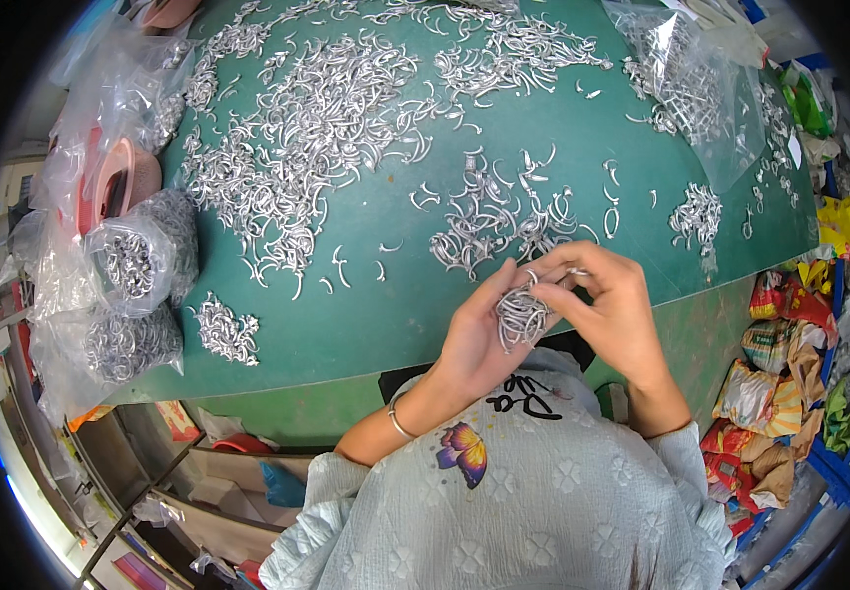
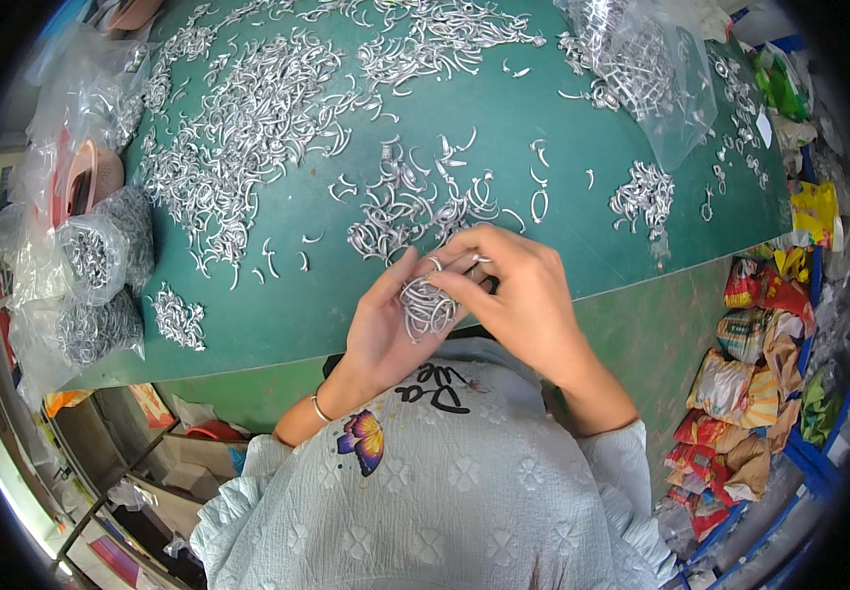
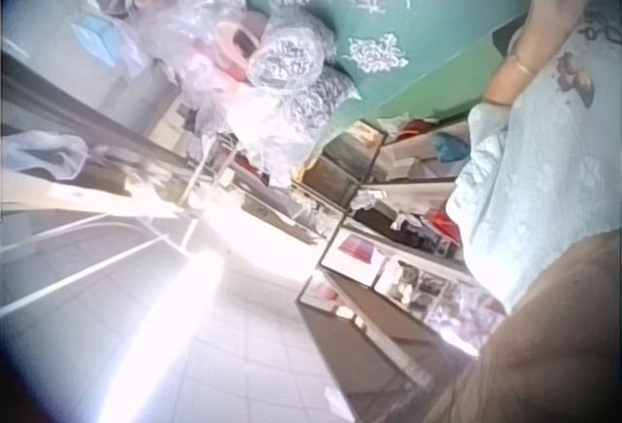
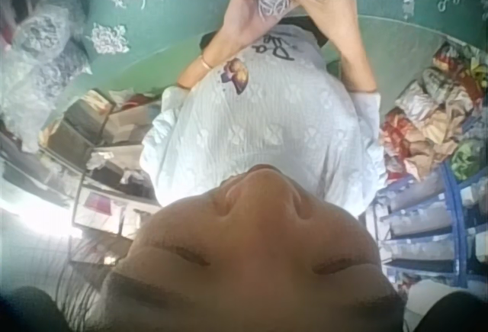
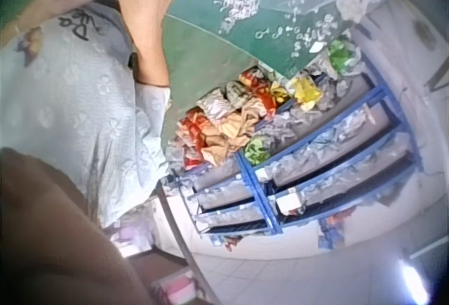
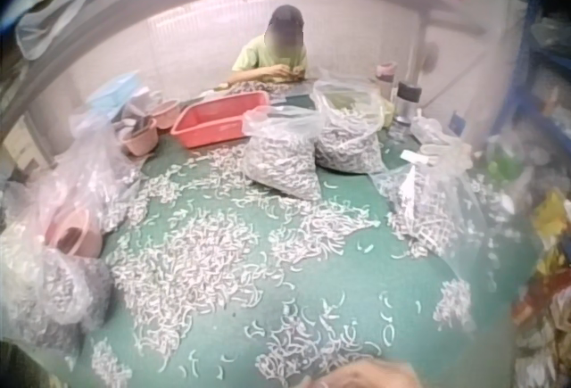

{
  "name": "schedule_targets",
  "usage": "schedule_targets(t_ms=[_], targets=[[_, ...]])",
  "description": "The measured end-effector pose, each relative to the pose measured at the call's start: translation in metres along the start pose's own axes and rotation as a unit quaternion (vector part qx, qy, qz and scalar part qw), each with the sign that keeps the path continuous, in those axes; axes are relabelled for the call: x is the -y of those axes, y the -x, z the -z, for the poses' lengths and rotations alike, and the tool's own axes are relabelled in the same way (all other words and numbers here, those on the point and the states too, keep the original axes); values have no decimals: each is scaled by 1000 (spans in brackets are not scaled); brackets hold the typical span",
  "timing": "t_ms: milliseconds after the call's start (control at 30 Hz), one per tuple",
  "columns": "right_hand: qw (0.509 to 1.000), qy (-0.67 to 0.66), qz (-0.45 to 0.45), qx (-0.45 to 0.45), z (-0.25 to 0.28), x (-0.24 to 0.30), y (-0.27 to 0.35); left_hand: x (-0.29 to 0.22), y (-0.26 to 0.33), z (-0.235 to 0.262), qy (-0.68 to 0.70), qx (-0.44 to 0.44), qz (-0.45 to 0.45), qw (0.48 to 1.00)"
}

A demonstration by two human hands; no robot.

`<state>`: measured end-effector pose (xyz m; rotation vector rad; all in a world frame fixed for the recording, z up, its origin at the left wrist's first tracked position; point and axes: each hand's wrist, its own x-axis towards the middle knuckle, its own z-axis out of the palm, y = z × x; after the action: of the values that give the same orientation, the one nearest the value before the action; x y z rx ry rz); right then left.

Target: The person picks up small metal hooks from a table by hand, gathers them into a bunch, and places them into plastic bags.

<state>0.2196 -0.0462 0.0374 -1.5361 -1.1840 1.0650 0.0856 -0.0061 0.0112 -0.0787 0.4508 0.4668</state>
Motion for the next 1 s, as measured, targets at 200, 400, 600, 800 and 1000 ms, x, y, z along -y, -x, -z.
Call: schedule_targets(t_ms=[200,400,600,800,1000], targets=[[998,47,-43,12,0,0,-4,2,-1,23,53,69,13,996],[885,-452,-79,77,28,-14,-7,-3,-1,1,39,52,-10,998],[755,-640,-128,64,36,-12,-7,-4,-2,1,63,87,-20,994],[995,-68,-53,50,22,3,10,-2,-4,5,48,81,-41,995],[945,275,131,119,0,12,7,-2,-1,2,14,65,-24,998]])
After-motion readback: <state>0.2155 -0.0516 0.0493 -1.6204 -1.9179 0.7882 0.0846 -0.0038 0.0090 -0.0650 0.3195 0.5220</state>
